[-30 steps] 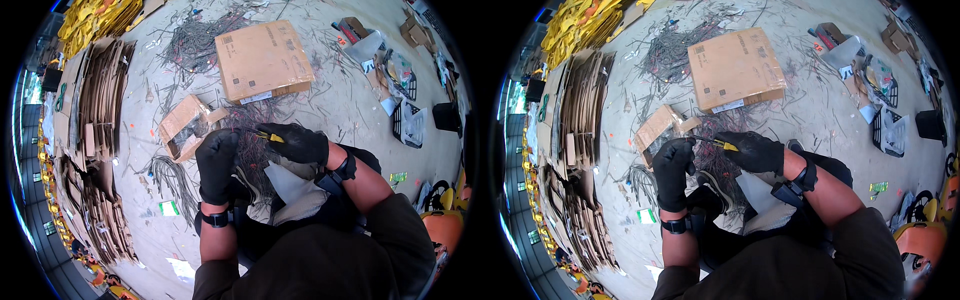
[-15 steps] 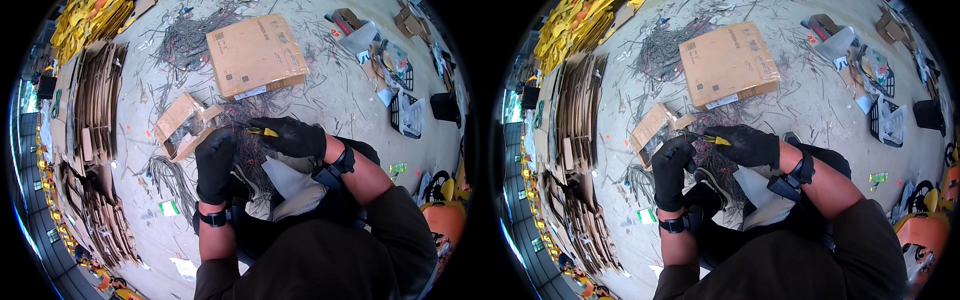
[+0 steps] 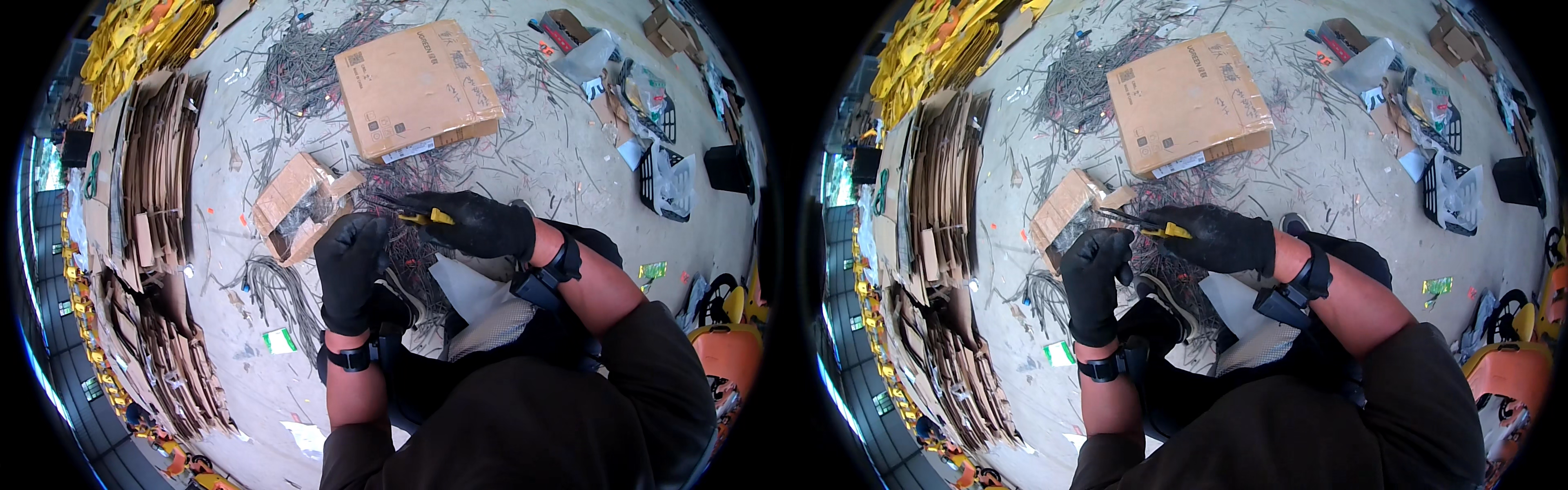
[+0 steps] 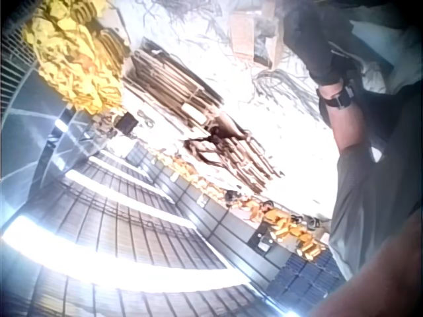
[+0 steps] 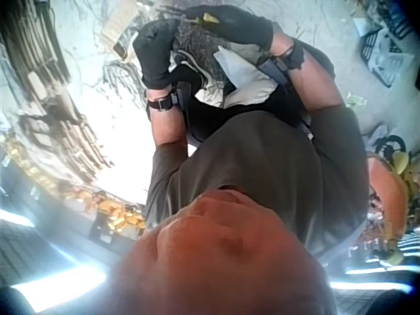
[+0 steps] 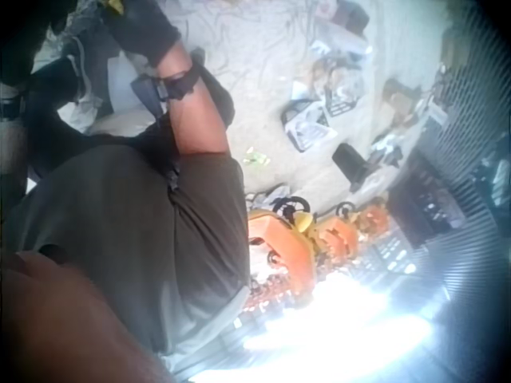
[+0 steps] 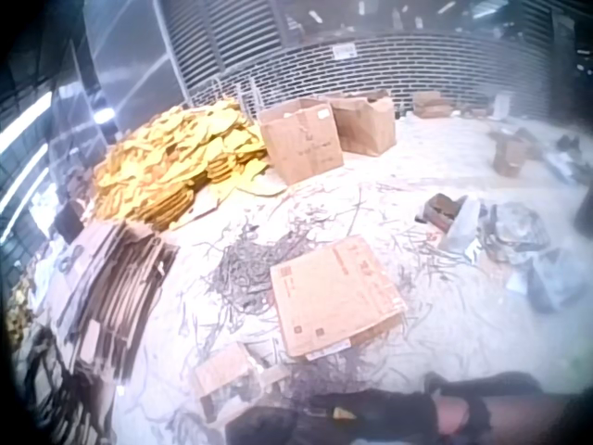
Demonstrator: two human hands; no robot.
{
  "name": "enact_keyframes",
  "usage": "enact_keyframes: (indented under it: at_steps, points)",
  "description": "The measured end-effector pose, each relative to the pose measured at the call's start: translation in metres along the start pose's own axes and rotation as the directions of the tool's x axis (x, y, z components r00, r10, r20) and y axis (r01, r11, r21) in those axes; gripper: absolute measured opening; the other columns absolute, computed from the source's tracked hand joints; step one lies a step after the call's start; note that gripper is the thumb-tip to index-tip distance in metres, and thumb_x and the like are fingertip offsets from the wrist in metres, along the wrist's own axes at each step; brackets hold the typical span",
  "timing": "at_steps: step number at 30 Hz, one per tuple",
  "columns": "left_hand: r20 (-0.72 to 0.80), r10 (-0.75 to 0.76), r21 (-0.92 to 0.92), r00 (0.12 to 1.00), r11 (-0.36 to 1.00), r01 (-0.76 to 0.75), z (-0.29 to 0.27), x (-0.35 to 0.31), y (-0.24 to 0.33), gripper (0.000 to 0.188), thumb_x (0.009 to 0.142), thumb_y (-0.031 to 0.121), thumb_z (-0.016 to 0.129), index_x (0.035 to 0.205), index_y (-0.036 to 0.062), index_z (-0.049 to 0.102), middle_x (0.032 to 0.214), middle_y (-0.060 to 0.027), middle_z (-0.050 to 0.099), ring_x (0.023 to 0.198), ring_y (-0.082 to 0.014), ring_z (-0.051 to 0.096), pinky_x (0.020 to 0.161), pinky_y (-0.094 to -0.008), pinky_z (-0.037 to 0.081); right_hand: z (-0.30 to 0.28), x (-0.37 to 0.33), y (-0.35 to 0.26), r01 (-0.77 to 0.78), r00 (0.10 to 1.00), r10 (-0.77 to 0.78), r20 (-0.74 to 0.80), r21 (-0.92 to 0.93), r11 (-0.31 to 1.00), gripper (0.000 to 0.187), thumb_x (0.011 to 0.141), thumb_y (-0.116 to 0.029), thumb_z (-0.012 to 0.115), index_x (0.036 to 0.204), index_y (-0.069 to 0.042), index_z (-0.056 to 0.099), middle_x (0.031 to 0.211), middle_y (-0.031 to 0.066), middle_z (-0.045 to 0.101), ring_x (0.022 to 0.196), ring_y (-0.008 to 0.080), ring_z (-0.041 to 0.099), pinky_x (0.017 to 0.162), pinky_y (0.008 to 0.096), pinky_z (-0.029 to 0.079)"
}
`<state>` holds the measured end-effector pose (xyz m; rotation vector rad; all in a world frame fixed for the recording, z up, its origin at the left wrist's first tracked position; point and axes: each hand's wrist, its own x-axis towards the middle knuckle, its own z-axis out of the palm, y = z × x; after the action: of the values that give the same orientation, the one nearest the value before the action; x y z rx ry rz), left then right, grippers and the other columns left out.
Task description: The person sits on the floor and uses yellow-handled wire strippers to strip the insulation from black wires. They repeatedly pick up wires, strip them, and drop the pieces onto a pile on the floor.
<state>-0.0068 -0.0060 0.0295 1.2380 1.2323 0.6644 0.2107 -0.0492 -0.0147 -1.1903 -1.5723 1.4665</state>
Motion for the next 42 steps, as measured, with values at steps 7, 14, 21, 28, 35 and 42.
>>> enact_keyframes:
  at_steps: [7, 14, 21, 28, 35, 42]
  points:
    - [-0.028, 0.023, -0.205, 0.999, 0.978, -0.029, -0.001, 0.001, -0.006, 0.022, 0.095, 0.018, 0.064, 0.1, -0.0033, 0.068, 0.075, -0.0044, 0.062, 0.055, -0.0111, 0.055, 0.05, -0.0235, 0.042, -0.005, -0.002, 0.005, -0.01, 0.999, 0.0, -0.048, -0.211, 0.977, 0.052, 0.097, -0.019, 0.058, 0.145, -0.006, 0.043, 0.133, 0.0188, 0.059, 0.116, 0.0293, 0.06, 0.099, 0.0393, 0.047]
    - [-0.016, 0.012, -0.211, 1.0, 0.977, -0.015, -0.001, 0.002, -0.005, 0.023, 0.095, 0.019, 0.063, 0.1, -0.0036, 0.066, 0.073, -0.0039, 0.061, 0.053, -0.0105, 0.053, 0.048, -0.0233, 0.041, -0.008, -0.002, 0.016, 0.014, 0.998, -0.034, -0.051, -0.358, 0.934, 0.049, 0.096, -0.019, 0.057, 0.143, -0.009, 0.047, 0.134, 0.0207, 0.057, 0.119, 0.0367, 0.057, 0.1, 0.0422, 0.046]
    - [0.009, -0.008, -0.147, 1.0, 0.989, 0.009, 0.001, -0.001, -0.006, 0.023, 0.096, 0.021, 0.062, 0.099, -0.0019, 0.066, 0.069, -0.0027, 0.058, 0.051, -0.0093, 0.05, 0.046, -0.0226, 0.039, -0.007, -0.002, 0.014, 0.057, 0.998, -0.05, 0.028, -0.398, 0.916, 0.048, 0.096, -0.021, 0.057, 0.142, -0.009, 0.048, 0.134, 0.02, 0.057, 0.121, 0.037, 0.056, 0.103, 0.0426, 0.044]
    - [0.008, 0.033, -0.104, 0.999, 0.994, -0.032, 0.005, 0.001, -0.001, 0.022, 0.096, 0.021, 0.063, 0.097, -0.0011, 0.066, 0.068, -0.0024, 0.058, 0.05, -0.0085, 0.049, 0.045, -0.022, 0.037, -0.015, -0.005, 0.017, 0.059, 0.998, -0.051, 0.032, -0.385, 0.921, 0.047, 0.096, -0.022, 0.056, 0.141, -0.008, 0.049, 0.134, 0.0211, 0.057, 0.121, 0.0373, 0.056, 0.102, 0.0429, 0.045]
    - [0.076, -0.077, -0.041, 0.994, 0.996, 0.08, 0.006, 0.001, -0.001, 0.022, 0.095, 0.021, 0.064, 0.096, -0.0011, 0.067, 0.066, -0.0024, 0.057, 0.048, -0.0084, 0.049, 0.043, -0.0214, 0.036, -0.01, -0.002, 0.014, 0.092, 0.995, -0.079, 0.057, -0.278, 0.956, 0.05, 0.098, -0.025, 0.055, 0.143, -0.007, 0.046, 0.131, 0.0208, 0.06, 0.117, 0.0381, 0.059, 0.1, 0.0427, 0.046]
    - [0.082, -0.03, -0.178, 0.996, 0.983, 0.044, 0.006, 0.004, -0.007, 0.021, 0.093, 0.015, 0.064, 0.103, -0.0033, 0.067, 0.071, -0.0043, 0.06, 0.054, -0.0116, 0.055, 0.05, -0.0236, 0.043, -0.013, 0.0, 0.008, 0.07, 0.997, -0.065, 0.051, -0.1, 0.993, 0.047, 0.097, -0.024, 0.056, 0.139, -0.005, 0.049, 0.117, 0.0202, 0.064, 0.106, 0.0312, 0.063, 0.093, 0.0395, 0.048]
